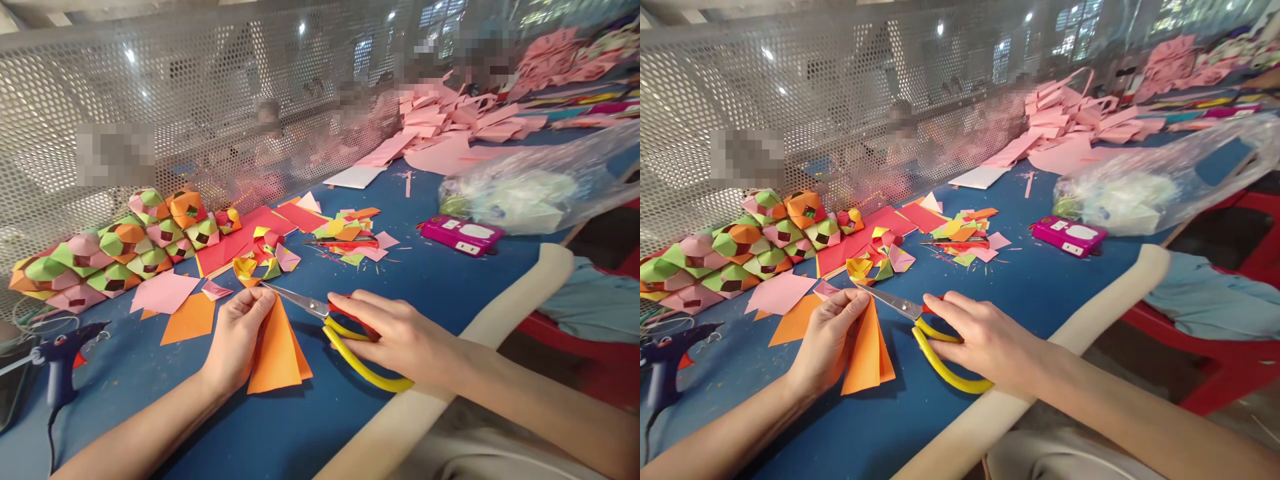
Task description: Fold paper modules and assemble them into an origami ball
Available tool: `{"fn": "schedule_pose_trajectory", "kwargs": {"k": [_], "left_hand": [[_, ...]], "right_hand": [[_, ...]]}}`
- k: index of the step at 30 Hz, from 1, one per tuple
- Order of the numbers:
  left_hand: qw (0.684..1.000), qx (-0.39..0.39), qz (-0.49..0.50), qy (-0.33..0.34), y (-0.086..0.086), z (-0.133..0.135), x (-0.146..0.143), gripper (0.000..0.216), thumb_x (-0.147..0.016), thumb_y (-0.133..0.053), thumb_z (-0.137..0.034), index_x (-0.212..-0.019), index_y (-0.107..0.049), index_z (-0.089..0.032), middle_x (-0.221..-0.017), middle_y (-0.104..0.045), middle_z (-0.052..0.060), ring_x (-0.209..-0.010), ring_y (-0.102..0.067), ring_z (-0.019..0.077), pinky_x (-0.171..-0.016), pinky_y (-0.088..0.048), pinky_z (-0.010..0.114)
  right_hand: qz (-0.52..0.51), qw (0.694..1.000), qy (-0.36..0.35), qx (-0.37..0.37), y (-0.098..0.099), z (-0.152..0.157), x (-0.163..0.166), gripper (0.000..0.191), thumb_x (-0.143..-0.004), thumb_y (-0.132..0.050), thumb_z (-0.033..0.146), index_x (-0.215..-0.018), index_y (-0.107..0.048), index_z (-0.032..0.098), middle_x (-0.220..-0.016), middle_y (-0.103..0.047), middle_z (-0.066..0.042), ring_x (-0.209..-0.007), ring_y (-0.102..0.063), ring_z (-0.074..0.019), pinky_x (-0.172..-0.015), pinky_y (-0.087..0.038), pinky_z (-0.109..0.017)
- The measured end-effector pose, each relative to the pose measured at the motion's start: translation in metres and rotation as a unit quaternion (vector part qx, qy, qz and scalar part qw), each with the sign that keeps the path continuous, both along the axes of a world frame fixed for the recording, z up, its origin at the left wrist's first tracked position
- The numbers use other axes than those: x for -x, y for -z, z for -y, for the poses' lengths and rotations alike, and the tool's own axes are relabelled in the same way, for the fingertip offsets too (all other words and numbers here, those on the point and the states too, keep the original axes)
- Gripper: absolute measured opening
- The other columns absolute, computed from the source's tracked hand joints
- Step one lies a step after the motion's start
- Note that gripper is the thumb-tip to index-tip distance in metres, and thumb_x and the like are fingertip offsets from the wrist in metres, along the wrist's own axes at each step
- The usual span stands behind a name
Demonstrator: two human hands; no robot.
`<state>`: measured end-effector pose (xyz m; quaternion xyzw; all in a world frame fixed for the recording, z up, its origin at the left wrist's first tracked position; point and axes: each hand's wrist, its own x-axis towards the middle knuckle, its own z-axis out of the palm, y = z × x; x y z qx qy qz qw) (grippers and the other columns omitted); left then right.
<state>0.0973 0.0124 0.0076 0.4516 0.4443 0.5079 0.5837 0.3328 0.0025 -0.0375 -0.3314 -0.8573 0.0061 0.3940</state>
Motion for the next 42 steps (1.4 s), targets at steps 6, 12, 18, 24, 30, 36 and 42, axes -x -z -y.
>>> {"fn": "schedule_pose_trajectory", "kwargs": {"k": [6, 12, 18, 24, 30, 36, 42], "left_hand": [[1.000, -0.011, -0.004, -0.010, 0.000, 0.001, -0.001, 0.018, -0.077, -0.076, -0.034, -0.079, -0.068, -0.017, -0.076, -0.063, -0.001, -0.070, -0.056, 0.0083, -0.067, -0.043, 0.019], [0.999, -0.027, -0.026, -0.021, -0.001, 0.001, -0.001, 0.017, -0.075, -0.076, -0.033, -0.077, -0.068, -0.018, -0.071, -0.060, -0.003, -0.061, -0.049, 0.0049, -0.060, -0.039, 0.016], [0.997, -0.045, -0.065, -0.007, -0.004, 0.000, -0.002, 0.011, -0.076, -0.063, -0.019, -0.067, -0.058, -0.017, -0.064, -0.054, -0.005, -0.052, -0.045, 0.0049, -0.053, -0.037, 0.018], [0.998, -0.021, -0.038, 0.035, -0.014, -0.001, -0.001, 0.014, -0.078, -0.055, -0.021, -0.066, -0.049, -0.020, -0.059, -0.052, -0.004, -0.050, -0.054, 0.0125, -0.049, -0.039, 0.024], [0.996, -0.055, -0.054, -0.052, -0.021, -0.012, 0.003, 0.013, -0.070, -0.068, -0.021, -0.063, -0.058, -0.018, -0.068, -0.061, -0.003, -0.055, -0.047, 0.0068, -0.053, -0.036, 0.019], [0.994, -0.061, -0.053, -0.070, -0.026, -0.016, 0.003, 0.011, -0.065, -0.071, -0.019, -0.064, -0.060, -0.019, -0.062, -0.057, -0.005, -0.054, -0.048, 0.0079, -0.053, -0.036, 0.021], [0.990, -0.073, -0.077, -0.092, -0.040, -0.020, 0.014, 0.010, -0.066, -0.069, -0.017, -0.064, -0.059, -0.017, -0.055, -0.047, -0.005, -0.051, -0.046, 0.0072, -0.052, -0.039, 0.020]], "right_hand": [[-0.056, 0.998, 0.027, 0.016, -0.004, -0.002, 0.002, 0.044, -0.088, -0.063, 0.031, -0.124, -0.057, 0.006, -0.087, -0.063, -0.009, -0.072, -0.065, -0.0174, -0.065, -0.056, -0.029], [-0.023, 0.995, 0.087, 0.047, -0.006, -0.004, 0.001, 0.044, -0.087, -0.061, 0.033, -0.124, -0.057, 0.010, -0.094, -0.066, -0.009, -0.075, -0.067, -0.0195, -0.066, -0.056, -0.031], [0.123, 0.933, 0.315, 0.124, -0.012, -0.046, -0.021, 0.043, -0.085, -0.057, 0.037, -0.123, -0.059, 0.019, -0.124, -0.063, -0.012, -0.094, -0.069, -0.0325, -0.075, -0.055, -0.042], [0.217, 0.879, 0.368, 0.213, -0.012, -0.075, -0.041, 0.044, -0.091, -0.046, 0.043, -0.126, -0.057, 0.019, -0.126, -0.060, -0.017, -0.088, -0.069, -0.0344, -0.066, -0.051, -0.042], [0.216, 0.911, 0.325, 0.134, -0.027, -0.061, -0.037, 0.037, -0.090, -0.050, 0.038, -0.114, -0.067, 0.016, -0.116, -0.065, -0.017, -0.107, -0.061, -0.0363, -0.080, -0.050, -0.045], [0.089, 0.967, 0.039, 0.235, -0.050, -0.044, 0.015, 0.024, -0.089, -0.056, 0.031, -0.103, -0.071, 0.019, -0.101, -0.074, -0.006, -0.088, -0.069, -0.0212, -0.078, -0.051, -0.032], [0.201, 0.922, -0.279, 0.175, -0.016, -0.026, 0.069, 0.058, -0.092, -0.053, 0.047, -0.141, -0.046, 0.016, -0.150, -0.043, -0.013, -0.143, -0.032, -0.0263, -0.116, -0.026, -0.046]]}}
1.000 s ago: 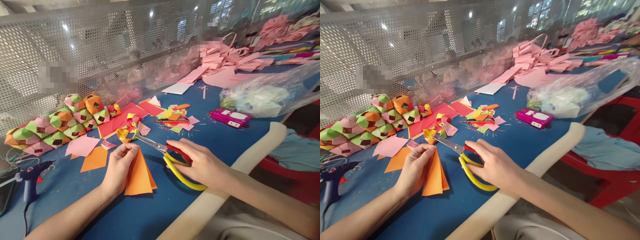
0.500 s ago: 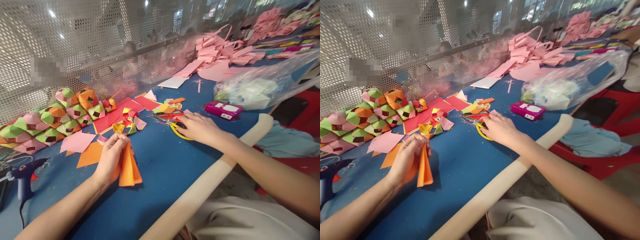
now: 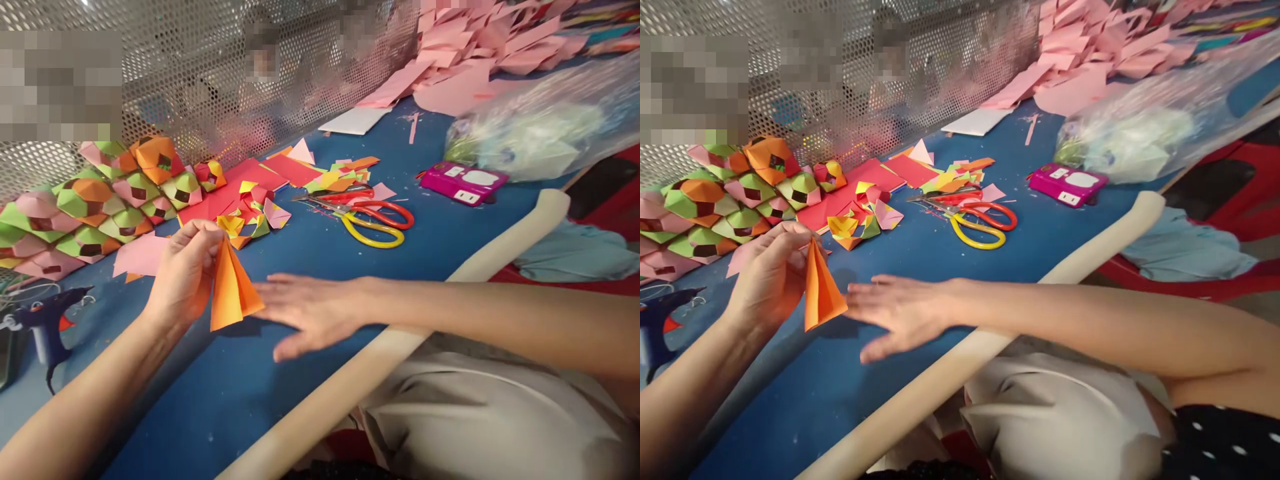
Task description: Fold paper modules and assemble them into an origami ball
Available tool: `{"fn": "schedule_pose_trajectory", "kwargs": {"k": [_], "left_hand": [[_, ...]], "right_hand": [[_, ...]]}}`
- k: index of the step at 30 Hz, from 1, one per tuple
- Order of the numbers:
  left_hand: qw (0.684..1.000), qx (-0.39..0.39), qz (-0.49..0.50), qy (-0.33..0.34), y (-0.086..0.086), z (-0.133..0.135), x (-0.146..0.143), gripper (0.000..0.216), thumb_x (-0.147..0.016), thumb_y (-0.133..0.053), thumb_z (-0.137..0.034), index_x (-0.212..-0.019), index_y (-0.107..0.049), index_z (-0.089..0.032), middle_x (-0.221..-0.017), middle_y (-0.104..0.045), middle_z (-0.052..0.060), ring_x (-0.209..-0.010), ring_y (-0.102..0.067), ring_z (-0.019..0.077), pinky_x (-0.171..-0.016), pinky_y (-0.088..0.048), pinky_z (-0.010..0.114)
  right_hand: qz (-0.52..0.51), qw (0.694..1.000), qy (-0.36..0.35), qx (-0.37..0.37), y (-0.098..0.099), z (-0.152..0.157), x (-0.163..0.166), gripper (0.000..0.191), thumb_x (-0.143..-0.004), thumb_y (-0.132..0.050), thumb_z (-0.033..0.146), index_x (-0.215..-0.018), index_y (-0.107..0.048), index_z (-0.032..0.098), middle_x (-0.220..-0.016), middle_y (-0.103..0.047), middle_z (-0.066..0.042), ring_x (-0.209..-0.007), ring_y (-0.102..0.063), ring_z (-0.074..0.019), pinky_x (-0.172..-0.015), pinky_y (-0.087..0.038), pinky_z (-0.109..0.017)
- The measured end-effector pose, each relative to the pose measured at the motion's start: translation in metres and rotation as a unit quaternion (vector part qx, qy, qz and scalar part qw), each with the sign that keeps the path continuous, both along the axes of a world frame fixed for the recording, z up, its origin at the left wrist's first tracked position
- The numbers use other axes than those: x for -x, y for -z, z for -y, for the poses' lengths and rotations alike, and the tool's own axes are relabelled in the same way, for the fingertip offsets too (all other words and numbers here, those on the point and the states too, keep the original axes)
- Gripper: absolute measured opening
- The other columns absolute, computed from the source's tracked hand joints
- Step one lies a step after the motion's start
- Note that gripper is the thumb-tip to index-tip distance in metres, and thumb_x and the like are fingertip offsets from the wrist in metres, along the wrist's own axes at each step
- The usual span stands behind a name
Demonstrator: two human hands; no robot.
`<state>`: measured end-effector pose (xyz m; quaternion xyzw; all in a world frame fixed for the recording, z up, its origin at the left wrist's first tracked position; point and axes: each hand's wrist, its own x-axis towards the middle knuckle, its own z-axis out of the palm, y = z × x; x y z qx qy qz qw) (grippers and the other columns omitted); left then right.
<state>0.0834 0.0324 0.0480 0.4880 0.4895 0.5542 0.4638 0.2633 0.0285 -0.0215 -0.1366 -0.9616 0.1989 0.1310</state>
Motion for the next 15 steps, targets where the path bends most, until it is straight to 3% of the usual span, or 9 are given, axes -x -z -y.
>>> {"fn": "schedule_pose_trajectory", "kwargs": {"k": [2, 4, 7, 9, 11, 13, 15], "left_hand": [[1.000, 0.016, -0.026, -0.001, -0.002, 0.000, 0.008, 0.010, -0.067, -0.070, -0.018, -0.067, -0.061, -0.017, -0.055, -0.048, -0.005, -0.048, -0.043, 0.0060, -0.048, -0.036, 0.018], [0.998, 0.029, -0.054, 0.006, -0.002, 0.002, 0.019, 0.010, -0.068, -0.071, -0.019, -0.069, -0.061, -0.017, -0.056, -0.050, -0.004, -0.047, -0.043, 0.0061, -0.045, -0.032, 0.018], [0.996, 0.045, -0.079, 0.013, -0.003, 0.008, 0.036, 0.012, -0.068, -0.072, -0.021, -0.069, -0.060, -0.017, -0.057, -0.052, -0.003, -0.047, -0.044, 0.0069, -0.043, -0.030, 0.018], [0.995, 0.050, -0.088, 0.003, -0.004, 0.011, 0.044, 0.014, -0.067, -0.073, -0.022, -0.069, -0.060, -0.018, -0.057, -0.051, -0.004, -0.047, -0.043, 0.0067, -0.043, -0.031, 0.018], [0.994, 0.048, -0.095, -0.006, -0.006, 0.014, 0.046, 0.013, -0.067, -0.074, -0.022, -0.071, -0.061, -0.018, -0.057, -0.051, -0.004, -0.046, -0.042, 0.0061, -0.043, -0.031, 0.018], [0.994, 0.045, -0.097, 0.000, -0.008, 0.014, 0.042, 0.012, -0.069, -0.072, -0.021, -0.072, -0.061, -0.018, -0.057, -0.051, -0.004, -0.047, -0.043, 0.0063, -0.044, -0.030, 0.018], [0.994, 0.044, -0.097, 0.020, -0.009, 0.014, 0.037, 0.011, -0.070, -0.071, -0.021, -0.071, -0.060, -0.018, -0.057, -0.051, -0.003, -0.049, -0.045, 0.0073, -0.045, -0.031, 0.018]], "right_hand": [[0.047, 0.999, -0.021, -0.002, 0.010, -0.011, -0.005, 0.066, -0.093, -0.048, 0.052, -0.147, -0.038, 0.015, -0.155, -0.034, -0.013, -0.146, -0.024, -0.0261, -0.120, -0.016, -0.048], [0.081, 0.993, 0.084, -0.017, 0.013, -0.032, -0.023, 0.070, -0.093, -0.044, 0.056, -0.147, -0.037, 0.012, -0.156, -0.030, -0.014, -0.146, -0.023, -0.0288, -0.119, -0.017, -0.049], [0.090, 0.950, 0.293, -0.064, 0.009, -0.054, -0.047, 0.066, -0.092, -0.050, 0.052, -0.137, -0.049, 0.005, -0.149, -0.041, -0.021, -0.144, -0.027, -0.0348, -0.116, -0.024, -0.052], [0.068, 0.935, 0.336, -0.095, 0.005, -0.044, -0.043, 0.062, -0.093, -0.049, 0.050, -0.132, -0.054, 0.002, -0.146, -0.043, -0.025, -0.142, -0.030, -0.0380, -0.114, -0.025, -0.057], [0.030, 0.955, 0.273, -0.110, 0.003, -0.017, -0.018, 0.062, -0.094, -0.047, 0.051, -0.133, -0.052, 0.002, -0.147, -0.041, -0.026, -0.142, -0.031, -0.0379, -0.113, -0.025, -0.057], [0.006, 0.992, 0.075, -0.100, 0.004, 0.011, 0.016, 0.072, -0.092, -0.045, 0.059, -0.142, -0.043, 0.007, -0.153, -0.034, -0.019, -0.145, -0.025, -0.0326, -0.116, -0.023, -0.053], [0.023, 0.993, -0.093, -0.068, 0.005, 0.021, 0.042, 0.068, -0.095, -0.040, 0.057, -0.147, -0.036, 0.013, -0.156, -0.032, -0.008, -0.147, -0.021, -0.0220, -0.121, -0.018, -0.044]]}}
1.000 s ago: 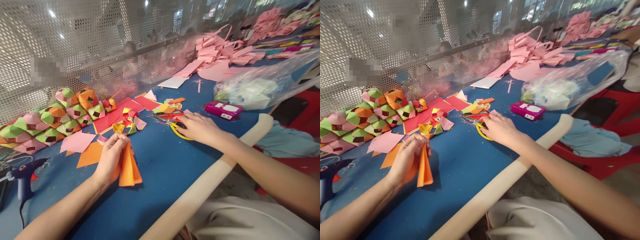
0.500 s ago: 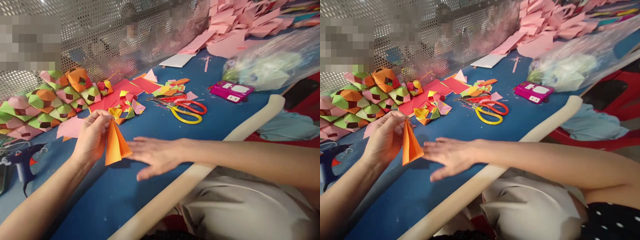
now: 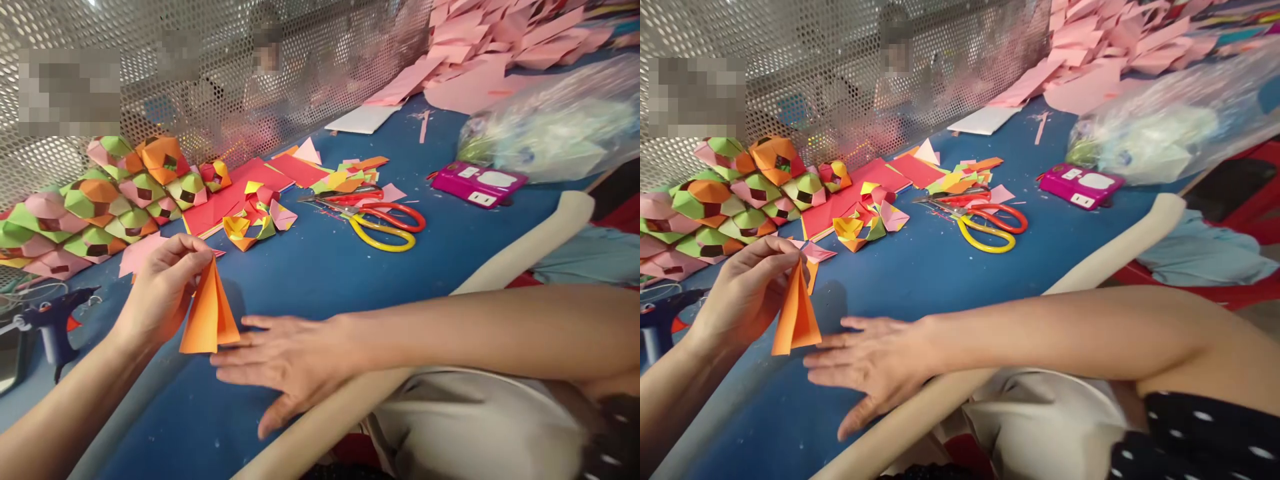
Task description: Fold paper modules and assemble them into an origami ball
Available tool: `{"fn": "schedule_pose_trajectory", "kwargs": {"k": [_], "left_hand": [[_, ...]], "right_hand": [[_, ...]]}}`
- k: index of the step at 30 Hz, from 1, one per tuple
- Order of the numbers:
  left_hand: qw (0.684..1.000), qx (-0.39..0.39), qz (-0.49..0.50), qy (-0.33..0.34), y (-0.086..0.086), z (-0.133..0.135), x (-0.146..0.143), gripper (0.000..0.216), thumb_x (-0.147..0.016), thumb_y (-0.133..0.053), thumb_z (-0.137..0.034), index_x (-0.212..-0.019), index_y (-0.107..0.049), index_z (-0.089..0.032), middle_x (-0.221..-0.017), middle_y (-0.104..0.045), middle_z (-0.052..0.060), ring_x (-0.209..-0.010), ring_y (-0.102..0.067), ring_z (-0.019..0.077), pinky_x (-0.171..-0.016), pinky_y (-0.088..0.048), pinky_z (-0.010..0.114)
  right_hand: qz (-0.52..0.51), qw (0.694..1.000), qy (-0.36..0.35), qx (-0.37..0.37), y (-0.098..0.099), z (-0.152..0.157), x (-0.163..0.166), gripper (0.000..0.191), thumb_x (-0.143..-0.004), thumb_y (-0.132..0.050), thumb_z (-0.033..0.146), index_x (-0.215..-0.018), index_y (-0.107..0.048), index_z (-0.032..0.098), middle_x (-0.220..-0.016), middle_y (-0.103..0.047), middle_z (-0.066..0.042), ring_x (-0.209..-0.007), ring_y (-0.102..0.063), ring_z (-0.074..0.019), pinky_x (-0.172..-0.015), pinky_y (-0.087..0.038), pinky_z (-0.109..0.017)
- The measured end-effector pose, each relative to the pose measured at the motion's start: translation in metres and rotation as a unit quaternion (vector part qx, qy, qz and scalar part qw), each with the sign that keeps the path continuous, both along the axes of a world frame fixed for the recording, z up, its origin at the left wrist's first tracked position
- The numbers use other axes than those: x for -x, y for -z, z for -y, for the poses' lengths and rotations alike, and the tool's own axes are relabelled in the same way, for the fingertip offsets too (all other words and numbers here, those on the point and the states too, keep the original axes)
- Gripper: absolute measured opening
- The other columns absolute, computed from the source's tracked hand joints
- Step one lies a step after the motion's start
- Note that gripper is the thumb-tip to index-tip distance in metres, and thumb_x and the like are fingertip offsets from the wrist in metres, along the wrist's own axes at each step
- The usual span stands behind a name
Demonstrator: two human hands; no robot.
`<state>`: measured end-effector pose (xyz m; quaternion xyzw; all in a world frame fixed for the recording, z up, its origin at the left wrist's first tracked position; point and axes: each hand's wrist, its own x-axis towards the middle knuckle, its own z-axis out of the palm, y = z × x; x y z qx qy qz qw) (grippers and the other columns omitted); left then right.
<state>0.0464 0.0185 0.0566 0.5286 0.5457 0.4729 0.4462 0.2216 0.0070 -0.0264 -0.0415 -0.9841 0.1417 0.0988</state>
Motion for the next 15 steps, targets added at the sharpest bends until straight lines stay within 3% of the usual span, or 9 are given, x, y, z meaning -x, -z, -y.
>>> {"fn": "schedule_pose_trajectory", "kwargs": {"k": [1, 2, 5, 8, 9, 10, 12, 15], "left_hand": [[1.000, -0.003, -0.001, 0.009, 0.001, 0.000, -0.002, 0.011, -0.070, -0.071, -0.021, -0.071, -0.060, -0.018, -0.058, -0.052, -0.003, -0.050, -0.046, 0.0078, -0.045, -0.031, 0.018], [1.000, -0.006, -0.003, 0.015, 0.002, 0.001, -0.003, 0.012, -0.070, -0.071, -0.021, -0.071, -0.060, -0.018, -0.059, -0.052, -0.003, -0.051, -0.047, 0.0079, -0.046, -0.031, 0.018], [1.000, 0.001, 0.007, 0.009, 0.010, 0.004, 0.001, 0.013, -0.071, -0.072, -0.024, -0.072, -0.061, -0.018, -0.061, -0.053, -0.003, -0.051, -0.046, 0.0070, -0.046, -0.032, 0.018], [0.999, 0.029, 0.044, -0.009, 0.023, 0.005, 0.007, 0.016, -0.070, -0.073, -0.024, -0.073, -0.059, -0.018, -0.059, -0.051, -0.005, -0.048, -0.043, 0.0054, -0.045, -0.031, 0.016], [0.997, 0.038, 0.058, -0.015, 0.028, 0.004, 0.007, 0.017, -0.070, -0.074, -0.024, -0.073, -0.059, -0.018, -0.059, -0.050, -0.006, -0.048, -0.042, 0.0051, -0.045, -0.031, 0.016], [0.996, 0.047, 0.072, -0.019, 0.033, 0.003, 0.006, 0.017, -0.070, -0.074, -0.024, -0.073, -0.058, -0.018, -0.059, -0.050, -0.006, -0.048, -0.043, 0.0052, -0.045, -0.031, 0.016], [0.993, 0.070, 0.094, -0.018, 0.042, 0.001, 0.002, 0.018, -0.070, -0.074, -0.025, -0.074, -0.058, -0.018, -0.061, -0.052, -0.005, -0.050, -0.046, 0.0063, -0.047, -0.033, 0.017], [0.991, 0.089, 0.103, -0.001, 0.051, -0.001, -0.005, 0.019, -0.071, -0.073, -0.028, -0.076, -0.058, -0.018, -0.063, -0.055, -0.005, -0.054, -0.050, 0.0074, -0.050, -0.036, 0.017]], "right_hand": [[0.022, 1.000, -0.016, 0.015, 0.000, -0.004, 0.005, 0.068, -0.095, -0.039, 0.057, -0.147, -0.036, 0.014, -0.156, -0.032, -0.007, -0.147, -0.021, -0.0212, -0.121, -0.016, -0.043], [0.038, 0.999, 0.021, 0.024, 0.001, -0.014, 0.003, 0.067, -0.094, -0.040, 0.057, -0.147, -0.037, 0.017, -0.156, -0.033, -0.008, -0.147, -0.023, -0.0223, -0.121, -0.016, -0.044], [0.080, 0.969, 0.232, 0.027, 0.001, -0.056, -0.036, 0.072, -0.094, -0.040, 0.059, -0.148, -0.034, 0.011, -0.157, -0.027, -0.015, -0.146, -0.022, -0.0302, -0.117, -0.021, -0.050], [0.098, 0.870, 0.481, -0.050, -0.003, -0.076, -0.082, 0.066, -0.093, -0.045, 0.054, -0.132, -0.053, 0.000, -0.143, -0.046, -0.028, -0.132, -0.045, -0.0411, -0.105, -0.036, -0.056], [0.097, 0.845, 0.519, -0.084, -0.006, -0.075, -0.090, 0.060, -0.095, -0.044, 0.050, -0.121, -0.060, -0.002, -0.132, -0.055, -0.030, -0.124, -0.052, -0.0414, -0.103, -0.036, -0.055], [0.088, 0.837, 0.531, -0.100, -0.009, -0.071, -0.091, 0.053, -0.096, -0.042, 0.046, -0.111, -0.065, 0.001, -0.120, -0.064, -0.028, -0.116, -0.058, -0.0395, -0.100, -0.039, -0.052], [0.030, 0.862, 0.502, -0.073, -0.017, -0.059, -0.077, 0.042, -0.097, -0.041, 0.041, -0.098, -0.070, 0.011, -0.102, -0.072, -0.018, -0.101, -0.065, -0.0312, -0.088, -0.045, -0.041], [-0.060, 0.901, 0.417, 0.102, -0.028, -0.045, -0.037, 0.038, -0.096, -0.043, 0.044, -0.083, -0.069, 0.019, -0.080, -0.070, -0.005, -0.074, -0.062, -0.0182, -0.065, -0.041, -0.027]]}}
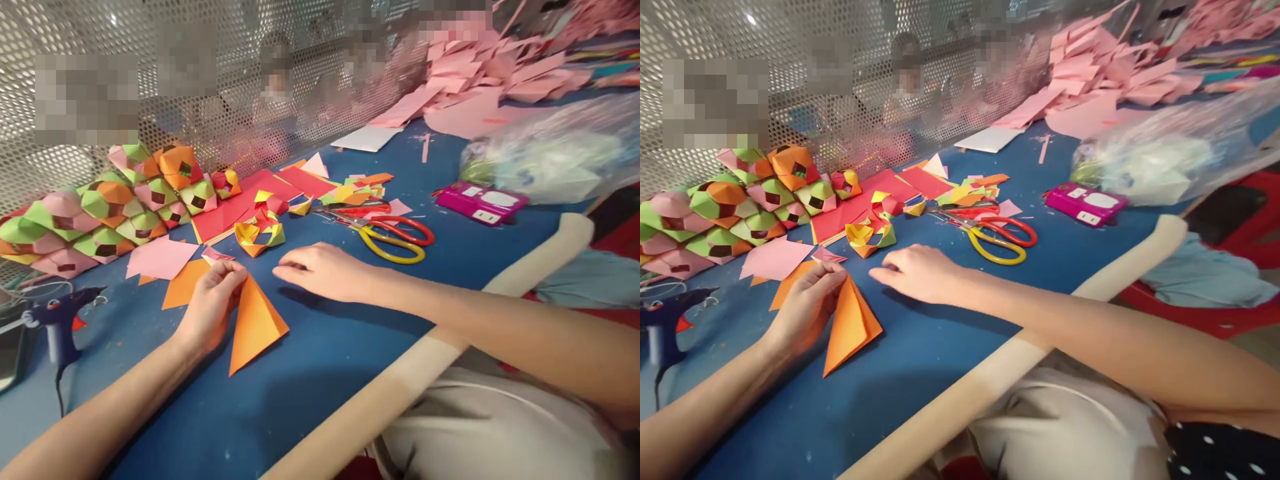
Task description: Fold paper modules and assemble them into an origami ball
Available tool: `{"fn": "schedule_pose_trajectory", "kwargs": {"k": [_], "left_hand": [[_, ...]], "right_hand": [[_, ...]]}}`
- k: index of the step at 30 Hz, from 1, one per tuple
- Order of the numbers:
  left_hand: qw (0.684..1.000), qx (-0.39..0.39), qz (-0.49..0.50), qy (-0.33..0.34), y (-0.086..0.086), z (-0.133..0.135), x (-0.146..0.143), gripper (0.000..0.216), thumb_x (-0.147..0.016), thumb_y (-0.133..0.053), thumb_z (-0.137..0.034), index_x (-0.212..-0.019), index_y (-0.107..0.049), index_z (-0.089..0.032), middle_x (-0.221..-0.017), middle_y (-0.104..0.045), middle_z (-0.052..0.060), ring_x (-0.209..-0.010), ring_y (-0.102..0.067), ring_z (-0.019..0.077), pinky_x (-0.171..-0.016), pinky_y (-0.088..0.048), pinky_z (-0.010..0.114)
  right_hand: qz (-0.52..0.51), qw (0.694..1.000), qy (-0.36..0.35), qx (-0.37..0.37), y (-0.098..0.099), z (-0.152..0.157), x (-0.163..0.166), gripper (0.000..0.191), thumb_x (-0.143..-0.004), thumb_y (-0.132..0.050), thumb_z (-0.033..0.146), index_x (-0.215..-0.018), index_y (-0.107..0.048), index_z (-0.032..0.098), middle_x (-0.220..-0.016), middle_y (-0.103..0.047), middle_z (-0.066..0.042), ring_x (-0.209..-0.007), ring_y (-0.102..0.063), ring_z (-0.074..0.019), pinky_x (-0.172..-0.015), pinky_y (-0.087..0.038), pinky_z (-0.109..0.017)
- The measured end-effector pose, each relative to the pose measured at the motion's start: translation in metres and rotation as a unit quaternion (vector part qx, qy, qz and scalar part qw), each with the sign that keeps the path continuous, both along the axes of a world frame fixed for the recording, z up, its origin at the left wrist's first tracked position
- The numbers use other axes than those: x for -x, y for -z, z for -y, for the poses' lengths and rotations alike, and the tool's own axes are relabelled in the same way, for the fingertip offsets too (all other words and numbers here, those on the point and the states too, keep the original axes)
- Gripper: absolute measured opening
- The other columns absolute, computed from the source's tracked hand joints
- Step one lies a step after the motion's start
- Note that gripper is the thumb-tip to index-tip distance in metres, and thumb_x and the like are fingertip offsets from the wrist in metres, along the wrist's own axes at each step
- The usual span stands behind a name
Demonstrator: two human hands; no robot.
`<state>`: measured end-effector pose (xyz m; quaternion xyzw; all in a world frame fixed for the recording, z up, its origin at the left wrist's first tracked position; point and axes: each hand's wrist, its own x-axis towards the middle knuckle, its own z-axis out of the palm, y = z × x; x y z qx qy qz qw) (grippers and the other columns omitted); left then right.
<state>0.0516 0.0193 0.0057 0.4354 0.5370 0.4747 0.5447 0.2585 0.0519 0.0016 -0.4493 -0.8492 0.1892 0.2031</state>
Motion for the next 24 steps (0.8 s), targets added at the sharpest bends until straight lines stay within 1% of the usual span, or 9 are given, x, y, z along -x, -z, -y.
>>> {"fn": "schedule_pose_trajectory", "kwargs": {"k": [2, 4, 7, 9, 12, 15, 17, 19, 24], "left_hand": [[1.000, -0.011, -0.001, 0.004, 0.003, 0.001, -0.001, 0.020, -0.072, -0.073, -0.029, -0.076, -0.058, -0.018, -0.064, -0.055, -0.005, -0.054, -0.049, 0.0066, -0.050, -0.035, 0.017], [1.000, -0.021, -0.002, -0.001, 0.006, 0.002, 0.000, 0.020, -0.072, -0.074, -0.030, -0.076, -0.059, -0.018, -0.063, -0.054, -0.005, -0.053, -0.046, 0.0056, -0.050, -0.034, 0.017], [1.000, -0.009, 0.017, -0.008, 0.012, 0.002, 0.005, 0.021, -0.074, -0.073, -0.033, -0.079, -0.059, -0.018, -0.065, -0.054, -0.005, -0.054, -0.048, 0.0061, -0.053, -0.038, 0.018], [0.999, -0.004, 0.042, -0.009, 0.016, 0.002, 0.009, 0.021, -0.077, -0.070, -0.034, -0.087, -0.059, -0.020, -0.073, -0.059, -0.004, -0.059, -0.052, 0.0072, -0.059, -0.042, 0.020], [0.999, -0.046, 0.027, 0.010, 0.021, 0.004, 0.015, 0.022, -0.083, -0.065, -0.035, -0.100, -0.058, -0.023, -0.095, -0.064, 0.000, -0.070, -0.057, 0.0086, -0.069, -0.047, 0.022], [0.987, -0.117, -0.068, 0.088, 0.021, 0.011, 0.019, 0.034, -0.082, -0.068, -0.034, -0.114, -0.057, -0.026, -0.116, -0.061, 0.005, -0.090, -0.060, 0.0136, -0.080, -0.049, 0.026], [0.968, -0.145, -0.145, 0.142, 0.021, 0.017, 0.019, 0.057, -0.075, -0.077, -0.028, -0.126, -0.052, -0.028, -0.121, -0.059, 0.007, -0.103, -0.059, 0.0193, -0.087, -0.048, 0.030], [0.951, -0.166, -0.212, 0.154, 0.022, 0.021, 0.019, 0.069, -0.071, -0.079, -0.024, -0.132, -0.049, -0.029, -0.124, -0.059, 0.009, -0.109, -0.058, 0.0229, -0.092, -0.048, 0.034], [0.930, -0.193, -0.279, 0.144, 0.026, 0.023, 0.019, 0.063, -0.076, -0.075, -0.026, -0.134, -0.049, -0.029, -0.123, -0.061, 0.010, -0.105, -0.062, 0.0237, -0.092, -0.050, 0.037]], "right_hand": [[-0.060, 0.991, -0.061, 0.098, -0.003, 0.002, 0.025, 0.041, -0.093, -0.046, 0.046, -0.069, -0.063, 0.017, -0.063, -0.060, 0.000, -0.060, -0.053, -0.0129, -0.055, -0.034, -0.024], [-0.106, 0.977, -0.097, 0.157, 0.000, 0.000, 0.040, 0.031, -0.086, -0.057, 0.037, -0.063, -0.058, 0.016, -0.058, -0.054, 0.003, -0.057, -0.048, -0.0103, -0.053, -0.031, -0.023], [-0.197, 0.940, -0.086, 0.266, 0.010, -0.006, 0.047, 0.016, -0.082, -0.059, 0.022, -0.067, -0.059, 0.016, -0.058, -0.057, 0.004, -0.054, -0.051, -0.0088, -0.051, -0.036, -0.021], [-0.257, 0.905, -0.057, 0.334, 0.015, -0.010, 0.045, 0.016, -0.085, -0.056, 0.021, -0.070, -0.059, 0.016, -0.055, -0.057, 0.004, -0.050, -0.053, -0.0082, -0.047, -0.038, -0.019], [-0.319, 0.871, -0.016, 0.374, 0.019, -0.014, 0.040, 0.019, -0.086, -0.057, 0.019, -0.067, -0.059, 0.015, -0.051, -0.057, 0.004, -0.045, -0.052, -0.0074, -0.041, -0.039, -0.018], [-0.358, 0.837, 0.006, 0.414, 0.018, -0.016, 0.036, 0.020, -0.086, -0.058, 0.017, -0.066, -0.057, 0.015, -0.049, -0.058, 0.004, -0.043, -0.053, -0.0073, -0.040, -0.041, -0.017], [-0.378, 0.818, 0.017, 0.434, 0.017, -0.017, 0.035, 0.020, -0.086, -0.059, 0.017, -0.066, -0.057, 0.015, -0.049, -0.058, 0.003, -0.042, -0.054, -0.0069, -0.041, -0.043, -0.016], [-0.395, 0.803, 0.026, 0.446, 0.016, -0.016, 0.033, 0.019, -0.085, -0.060, 0.018, -0.067, -0.059, 0.014, -0.051, -0.059, 0.003, -0.042, -0.054, -0.0066, -0.042, -0.044, -0.016], [-0.421, 0.785, 0.026, 0.453, 0.019, -0.016, 0.031, 0.016, -0.086, -0.060, 0.018, -0.071, -0.061, 0.013, -0.056, -0.062, 0.002, -0.046, -0.057, -0.0069, -0.042, -0.045, -0.016]]}}
